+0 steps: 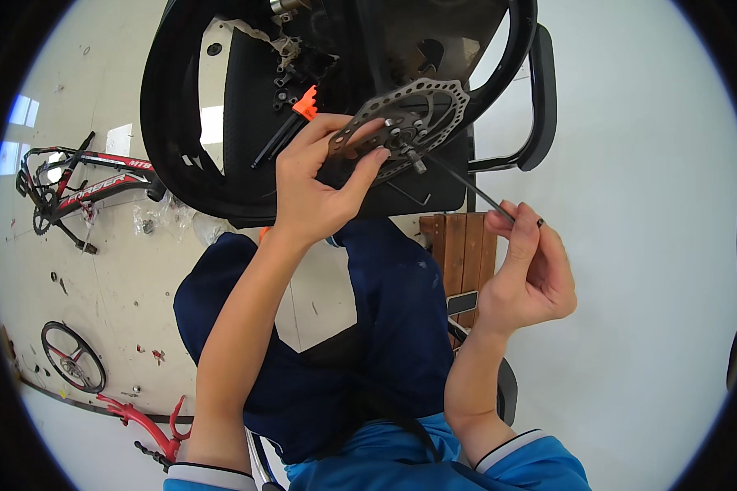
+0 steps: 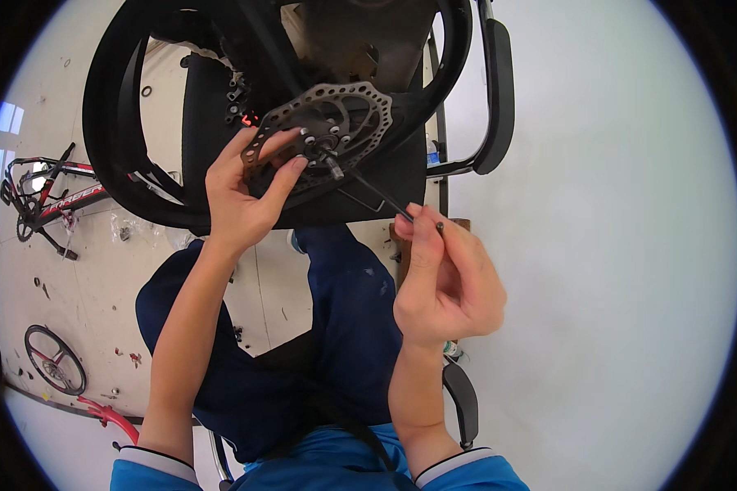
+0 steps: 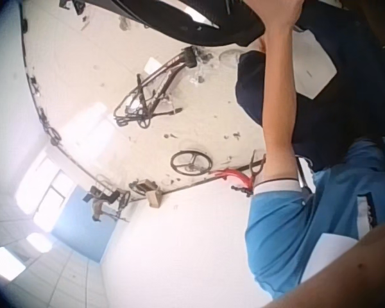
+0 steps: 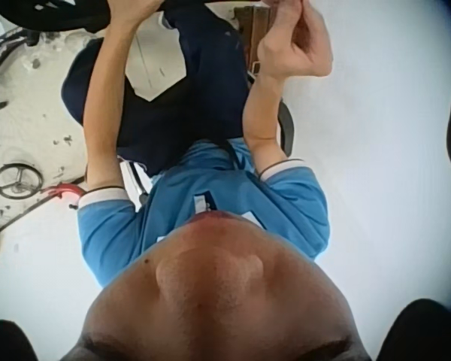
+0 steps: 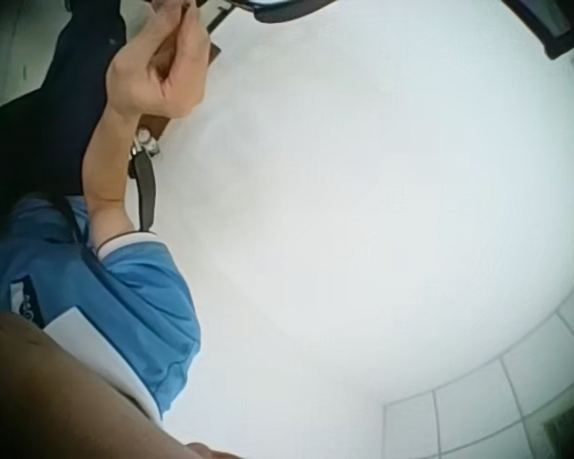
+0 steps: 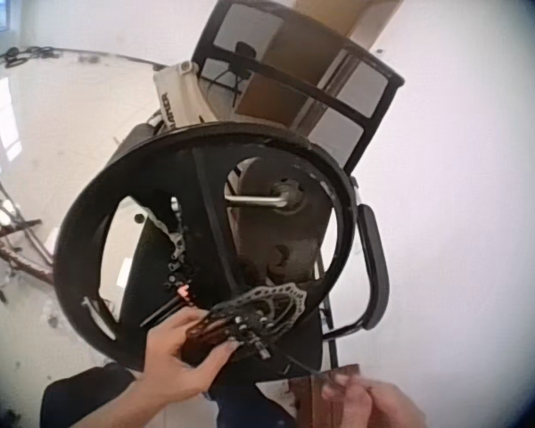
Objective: The person assembles a bicycle disc brake rotor onto a hub using small metal pins and a screwdriver. They insert the pins into the rotor and hub, then use a screwdriver to tighten them in place.
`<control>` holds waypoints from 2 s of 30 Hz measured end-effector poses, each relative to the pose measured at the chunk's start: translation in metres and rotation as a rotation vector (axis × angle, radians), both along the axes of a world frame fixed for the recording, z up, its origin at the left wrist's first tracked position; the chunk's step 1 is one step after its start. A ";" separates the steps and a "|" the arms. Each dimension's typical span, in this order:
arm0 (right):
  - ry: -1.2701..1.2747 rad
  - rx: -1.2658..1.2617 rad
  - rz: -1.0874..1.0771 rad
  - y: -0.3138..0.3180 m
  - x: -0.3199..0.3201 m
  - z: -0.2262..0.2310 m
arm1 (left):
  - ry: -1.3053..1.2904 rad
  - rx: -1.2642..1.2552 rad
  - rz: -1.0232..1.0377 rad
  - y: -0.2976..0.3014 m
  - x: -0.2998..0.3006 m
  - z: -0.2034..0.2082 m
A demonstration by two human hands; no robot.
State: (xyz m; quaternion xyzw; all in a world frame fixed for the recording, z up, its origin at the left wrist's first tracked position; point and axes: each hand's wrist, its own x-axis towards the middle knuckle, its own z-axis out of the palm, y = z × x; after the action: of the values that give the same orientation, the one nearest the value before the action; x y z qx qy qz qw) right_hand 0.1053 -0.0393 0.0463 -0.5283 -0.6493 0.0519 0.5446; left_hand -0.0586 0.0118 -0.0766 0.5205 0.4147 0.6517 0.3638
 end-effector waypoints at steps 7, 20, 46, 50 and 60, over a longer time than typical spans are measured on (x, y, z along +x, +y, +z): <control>0.024 -0.003 -0.038 -0.006 0.003 -0.008 | 0.013 -0.055 -0.042 0.001 -0.004 0.006; 0.006 -0.015 -0.085 -0.006 0.001 -0.014 | -0.116 -0.089 -0.036 0.003 0.001 0.003; 2.070 -0.871 0.789 -0.060 0.003 -0.028 | -0.083 -0.033 -0.010 0.002 0.003 0.001; 2.116 -0.873 0.775 -0.056 0.006 -0.024 | -0.012 -0.105 -0.081 -0.002 -0.003 0.004; 2.590 -0.748 0.824 -0.063 -0.013 -0.037 | -0.023 -0.082 -0.093 -0.002 -0.006 0.006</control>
State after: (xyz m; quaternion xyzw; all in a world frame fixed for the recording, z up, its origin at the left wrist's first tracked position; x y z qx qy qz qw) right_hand 0.0923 -0.1028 0.0089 0.0070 0.2509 0.8147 0.5228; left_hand -0.0651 0.0093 -0.0708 0.5163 0.4125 0.6224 0.4193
